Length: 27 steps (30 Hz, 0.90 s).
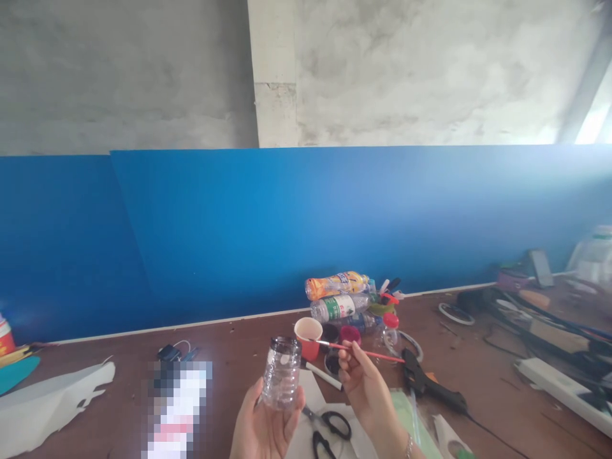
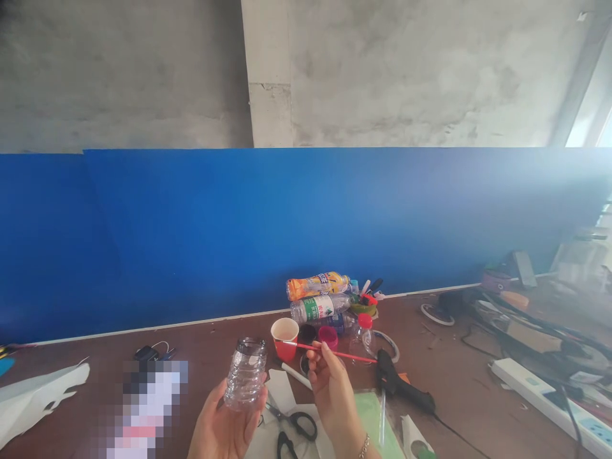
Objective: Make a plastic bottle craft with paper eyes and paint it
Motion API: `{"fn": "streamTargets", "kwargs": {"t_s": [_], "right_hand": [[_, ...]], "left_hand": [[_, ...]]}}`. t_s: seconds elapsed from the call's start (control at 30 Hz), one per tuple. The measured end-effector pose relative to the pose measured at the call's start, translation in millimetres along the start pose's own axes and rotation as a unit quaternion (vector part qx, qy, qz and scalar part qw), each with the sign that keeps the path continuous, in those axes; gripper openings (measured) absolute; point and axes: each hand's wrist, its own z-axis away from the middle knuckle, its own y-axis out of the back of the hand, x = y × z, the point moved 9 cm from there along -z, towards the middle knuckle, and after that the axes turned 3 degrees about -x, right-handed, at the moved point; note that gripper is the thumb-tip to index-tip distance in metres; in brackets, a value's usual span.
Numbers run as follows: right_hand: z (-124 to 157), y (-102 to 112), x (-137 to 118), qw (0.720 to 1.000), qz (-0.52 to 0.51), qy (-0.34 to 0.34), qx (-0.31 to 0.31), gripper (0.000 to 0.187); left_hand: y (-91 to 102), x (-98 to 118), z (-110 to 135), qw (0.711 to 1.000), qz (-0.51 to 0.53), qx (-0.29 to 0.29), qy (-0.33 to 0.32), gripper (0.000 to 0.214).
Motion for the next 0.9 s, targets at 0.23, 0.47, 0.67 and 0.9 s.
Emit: {"fn": "streamTargets", "kwargs": {"t_s": [0.23,0.47,0.67,0.9], "right_hand": [[9,-7,10,1.000,0.004,-0.014,0.019,0.021],[20,-16,14,0.997,0.068,-0.022,0.009,0.031],[24,-15,6,0.994,0.110,0.023,0.014,0.034],[23,-8,3,0.990,0.124,0.041,0.045,0.034]], "left_hand": [[-0.7,-6,-1,0.999,0.005,-0.005,0.044,0.047],[-6.3,-9,-2,0.999,0.008,0.017,0.026,0.040],[-1.5,-6,-3,0.999,0.000,0.051,0.009,0.039],[0.1,-3,-4,0.999,-0.002,0.038,-0.005,0.042]]}}
